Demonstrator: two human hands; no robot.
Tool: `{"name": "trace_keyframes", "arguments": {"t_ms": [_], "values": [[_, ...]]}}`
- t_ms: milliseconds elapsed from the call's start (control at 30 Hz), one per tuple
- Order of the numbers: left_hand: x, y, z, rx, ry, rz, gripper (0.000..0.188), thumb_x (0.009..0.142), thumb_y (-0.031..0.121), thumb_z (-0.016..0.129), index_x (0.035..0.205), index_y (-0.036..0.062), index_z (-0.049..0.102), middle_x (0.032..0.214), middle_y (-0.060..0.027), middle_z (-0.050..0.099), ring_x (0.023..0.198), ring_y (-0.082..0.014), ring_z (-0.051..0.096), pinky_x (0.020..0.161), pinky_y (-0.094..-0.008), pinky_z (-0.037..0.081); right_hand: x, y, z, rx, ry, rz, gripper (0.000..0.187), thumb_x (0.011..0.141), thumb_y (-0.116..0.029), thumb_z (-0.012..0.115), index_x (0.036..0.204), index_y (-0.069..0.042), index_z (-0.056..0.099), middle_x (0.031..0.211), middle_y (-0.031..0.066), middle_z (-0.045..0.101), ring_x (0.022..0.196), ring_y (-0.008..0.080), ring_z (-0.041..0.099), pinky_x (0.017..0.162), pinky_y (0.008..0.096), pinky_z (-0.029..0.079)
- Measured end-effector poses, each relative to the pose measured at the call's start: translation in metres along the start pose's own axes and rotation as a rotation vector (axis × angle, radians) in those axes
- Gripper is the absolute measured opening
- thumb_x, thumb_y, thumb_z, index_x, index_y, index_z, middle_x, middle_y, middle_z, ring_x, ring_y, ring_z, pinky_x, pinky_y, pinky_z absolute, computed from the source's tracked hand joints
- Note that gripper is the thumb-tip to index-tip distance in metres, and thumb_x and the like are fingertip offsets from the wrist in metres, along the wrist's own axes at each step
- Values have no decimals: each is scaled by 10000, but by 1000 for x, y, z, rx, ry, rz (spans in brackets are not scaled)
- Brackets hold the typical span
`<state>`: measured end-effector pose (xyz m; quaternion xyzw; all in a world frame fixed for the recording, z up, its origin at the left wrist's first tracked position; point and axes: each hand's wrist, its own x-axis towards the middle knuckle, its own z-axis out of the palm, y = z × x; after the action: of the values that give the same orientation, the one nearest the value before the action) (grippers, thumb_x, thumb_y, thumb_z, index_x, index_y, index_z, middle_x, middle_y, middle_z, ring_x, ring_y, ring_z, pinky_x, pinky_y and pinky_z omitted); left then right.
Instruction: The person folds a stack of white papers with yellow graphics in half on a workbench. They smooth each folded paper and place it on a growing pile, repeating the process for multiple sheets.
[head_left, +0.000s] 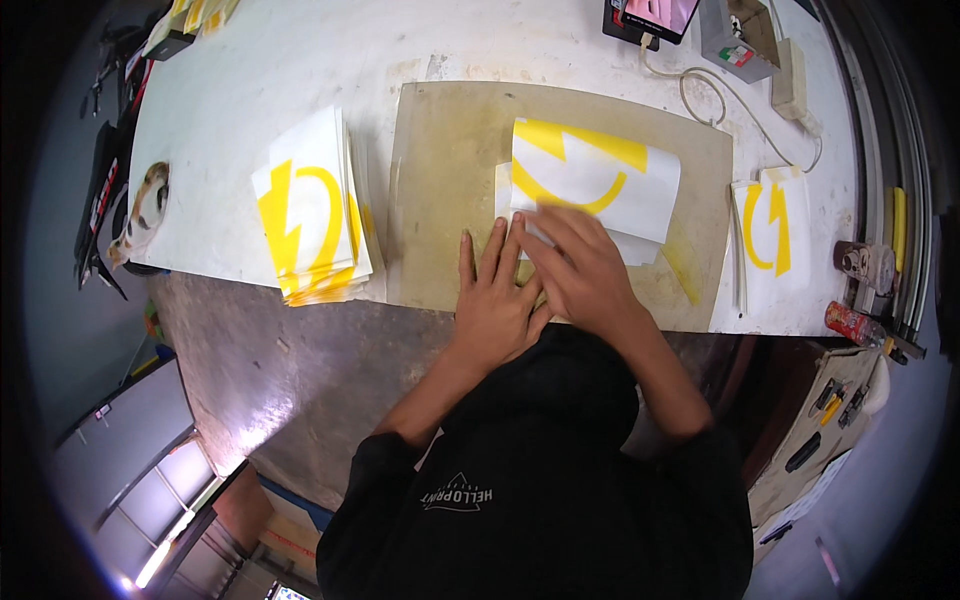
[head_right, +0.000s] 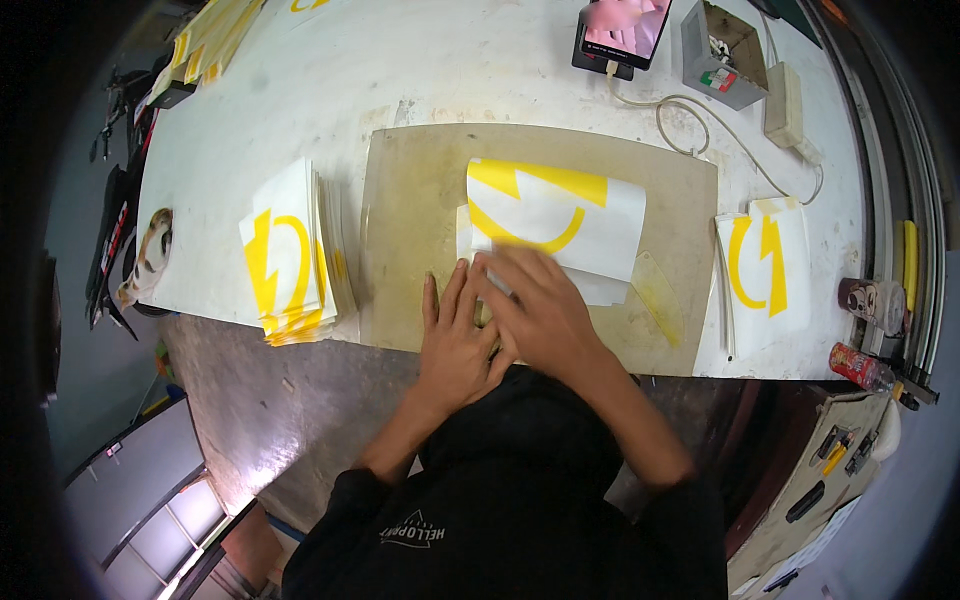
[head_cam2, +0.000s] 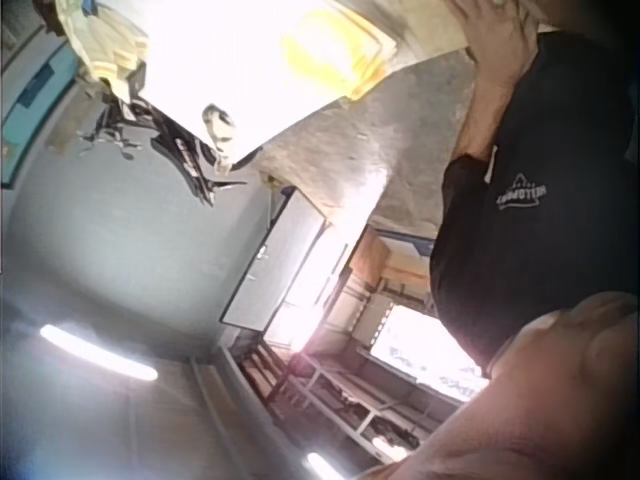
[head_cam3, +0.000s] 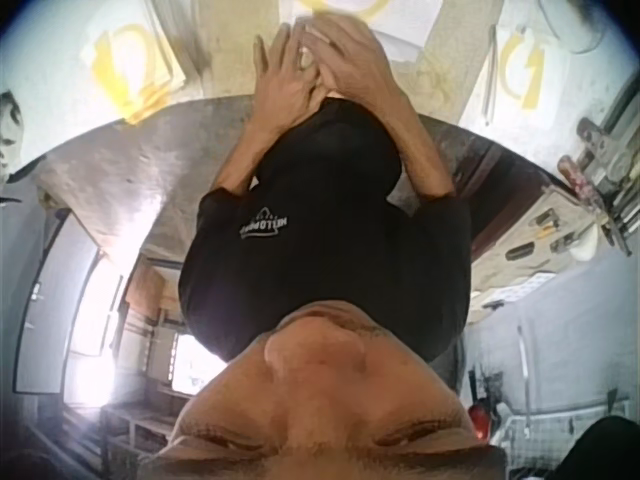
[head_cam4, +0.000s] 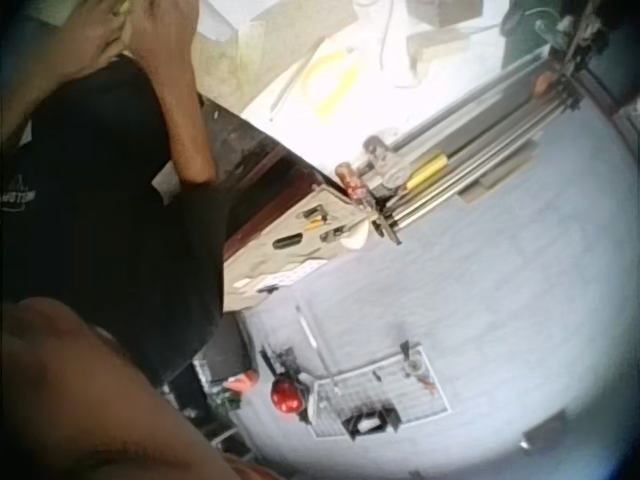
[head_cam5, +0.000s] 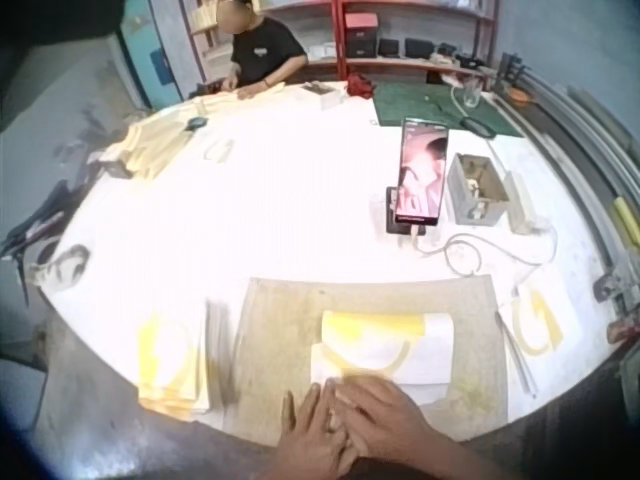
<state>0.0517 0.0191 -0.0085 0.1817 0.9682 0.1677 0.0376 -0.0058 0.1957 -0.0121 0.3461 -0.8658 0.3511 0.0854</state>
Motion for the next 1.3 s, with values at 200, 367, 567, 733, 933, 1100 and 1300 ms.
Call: {"name": "trace_keyframes", "arguments": {"t_ms": [200, 367, 567, 733, 933, 1100, 1300], "values": [[-5, -1, 1, -95, 5, -46, 780, 935, 533, 663, 1530, 61, 486, 1657, -237, 307, 1561, -362, 259, 1236, -634, 147, 40, 35, -3, -369, -263, 112, 574, 1048, -426, 529, 1518, -97, 504, 1628, 110, 409, 1556, 333, 273, 1234, 657, 149], [-9, -3, -4, -106, 3, -44, 813, 935, 540, 659, 1542, 38, 456, 1654, -199, 336, 1553, -333, 287, 1237, -621, 159, 44, 35, -4, -409, -274, 116, 635, 1032, -489, 537, 1524, -90, 494, 1639, 111, 393, 1554, 338, 277, 1221, 691, 119], [-9, -3, -3, -132, 19, -57, 804, 926, 520, 685, 1534, 40, 468, 1652, -191, 344, 1549, -336, 296, 1239, -612, 156, 44, 38, -5, -459, -268, 153, 684, 1015, -519, 549, 1510, -50, 502, 1645, 125, 379, 1547, 356, 284, 1213, 709, 96], [-8, -3, -5, -148, 31, -54, 802, 921, 510, 696, 1530, 38, 471, 1649, -193, 349, 1541, -341, 311, 1235, -618, 158, 56, 21, 1, -547, -251, 167, 642, 1030, -446, 548, 1496, -6, 503, 1621, 123, 416, 1539, 359, 299, 1221, 690, 117], [-7, -4, -4, -150, 36, -50, 803, 920, 506, 704, 1526, 33, 474, 1643, -202, 356, 1539, -346, 314, 1232, -622, 158, 55, 34, 10, -375, -252, 78, 590, 1039, -411, 544, 1502, -47, 516, 1606, 89, 449, 1535, 330, 318, 1235, 647, 151], [-7, -4, -3, -152, 44, -49, 790, 920, 505, 706, 1514, 30, 490, 1634, -209, 368, 1534, -351, 321, 1232, -620, 161, 57, 36, 7, -359, -256, 70, 603, 1039, -430, 545, 1502, -47, 516, 1600, 78, 463, 1532, 324, 326, 1231, 659, 146], [-7, -3, -2, -152, 71, -42, 770, 921, 493, 704, 1495, 17, 510, 1623, -207, 389, 1521, -358, 344, 1235, -610, 169, 56, 39, 6, -341, -249, 62, 609, 1040, -441, 537, 1506, -51, 513, 1609, 71, 455, 1537, 313, 321, 1224, 676, 140]]}}
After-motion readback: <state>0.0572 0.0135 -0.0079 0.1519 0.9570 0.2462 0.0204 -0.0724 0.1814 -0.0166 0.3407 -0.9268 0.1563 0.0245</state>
